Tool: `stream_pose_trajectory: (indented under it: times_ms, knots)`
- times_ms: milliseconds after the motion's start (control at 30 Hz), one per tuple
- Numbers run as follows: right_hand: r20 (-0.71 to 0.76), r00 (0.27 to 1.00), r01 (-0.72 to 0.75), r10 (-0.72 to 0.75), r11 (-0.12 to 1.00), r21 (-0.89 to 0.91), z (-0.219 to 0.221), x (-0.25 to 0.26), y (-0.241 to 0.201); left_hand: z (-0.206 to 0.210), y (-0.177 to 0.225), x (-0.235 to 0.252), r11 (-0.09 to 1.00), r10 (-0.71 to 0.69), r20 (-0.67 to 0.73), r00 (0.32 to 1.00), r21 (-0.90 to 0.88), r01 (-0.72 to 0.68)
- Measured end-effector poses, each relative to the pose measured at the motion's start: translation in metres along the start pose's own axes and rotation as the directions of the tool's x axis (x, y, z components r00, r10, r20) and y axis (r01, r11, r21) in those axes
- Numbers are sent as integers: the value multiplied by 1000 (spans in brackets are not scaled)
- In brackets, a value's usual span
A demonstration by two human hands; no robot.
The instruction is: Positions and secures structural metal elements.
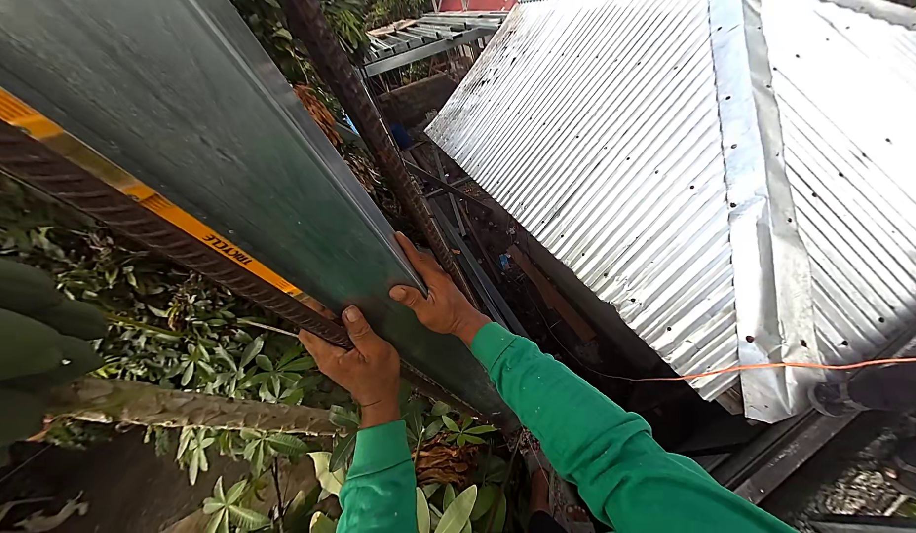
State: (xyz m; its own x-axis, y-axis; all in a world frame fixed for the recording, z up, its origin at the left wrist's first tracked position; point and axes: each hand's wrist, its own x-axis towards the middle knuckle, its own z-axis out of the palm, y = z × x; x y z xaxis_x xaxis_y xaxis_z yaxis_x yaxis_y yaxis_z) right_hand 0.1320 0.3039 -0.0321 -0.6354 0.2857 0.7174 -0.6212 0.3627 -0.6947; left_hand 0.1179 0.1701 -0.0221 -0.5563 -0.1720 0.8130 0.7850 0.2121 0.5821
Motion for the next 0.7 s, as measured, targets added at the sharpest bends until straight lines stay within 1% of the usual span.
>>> stream_pose_trajectory:
  times_ms: [233,367,533,700]
  knots:
    - [-14,1000,16,-16,1000,5,2,1,3,0,-5,-1,1000,21,-7,1000,22,-21]
    - [-17,999,30,-31,999,-14,1,1,2,0,-2,0,999,4,-6,1000,35,-4]
    - [0,1000,-12,12,1000,-21,0,0,0,0,-3,0,1000,2,0,1000,26,-2]
    - [-3,1000,10,-10,1000,-18,0,0,1,0,-4,-1,1000,20,-1,1000,8,-20]
